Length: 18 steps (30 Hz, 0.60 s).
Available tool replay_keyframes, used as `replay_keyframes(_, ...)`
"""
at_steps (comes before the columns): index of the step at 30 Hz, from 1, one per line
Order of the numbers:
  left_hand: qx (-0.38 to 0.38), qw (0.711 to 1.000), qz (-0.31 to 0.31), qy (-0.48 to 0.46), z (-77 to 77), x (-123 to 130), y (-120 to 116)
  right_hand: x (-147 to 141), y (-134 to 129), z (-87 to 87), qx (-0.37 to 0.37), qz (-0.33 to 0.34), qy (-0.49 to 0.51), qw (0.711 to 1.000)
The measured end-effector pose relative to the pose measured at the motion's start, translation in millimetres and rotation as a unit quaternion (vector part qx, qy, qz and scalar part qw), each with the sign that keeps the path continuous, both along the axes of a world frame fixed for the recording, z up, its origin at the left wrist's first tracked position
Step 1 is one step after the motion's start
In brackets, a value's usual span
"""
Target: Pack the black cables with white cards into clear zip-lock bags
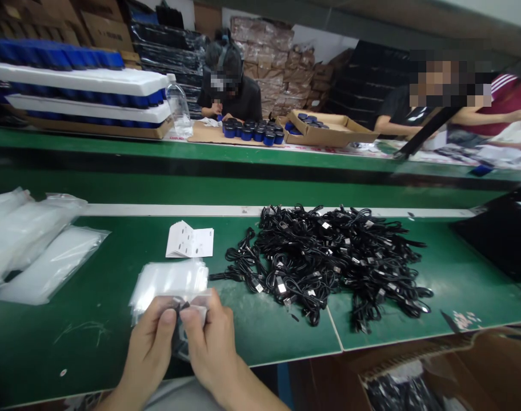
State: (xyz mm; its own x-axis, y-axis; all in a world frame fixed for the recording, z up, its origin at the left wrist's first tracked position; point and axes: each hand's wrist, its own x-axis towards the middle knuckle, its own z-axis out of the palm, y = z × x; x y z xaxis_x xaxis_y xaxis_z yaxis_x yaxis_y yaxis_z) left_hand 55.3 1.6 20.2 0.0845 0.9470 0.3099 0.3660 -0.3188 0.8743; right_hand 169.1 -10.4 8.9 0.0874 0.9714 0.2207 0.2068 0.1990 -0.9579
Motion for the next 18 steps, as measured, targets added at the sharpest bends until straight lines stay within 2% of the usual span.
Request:
replay_keyframes(5,0.048,0.999,-0.011,-0.006,-4.5,-3,-3,-2,-1,-1.7,0.124,0.004,-0.091,0.988)
replay_keyframes(8,0.032,0.999,-0.028,-0.004,-3.8,-5,-1,1,0,-1.7,0.151,0.012,-0.108,0.982)
replay_keyframes(13,-0.086,0.993,-0.085,0.003,4.9,-12,8,12,6,4.9,0.044,0.000,-0.042,0.998)
replay_keyframes(15,-0.097,0.990,-0.103,0.011,7.1,-17,11,17,7,9.6,0.014,0.013,-0.024,1.000)
replay_keyframes(18,-0.074,0.991,-0.107,0.012,8.3,-23,13,20,8,17.6,-0.020,0.032,-0.004,0.999)
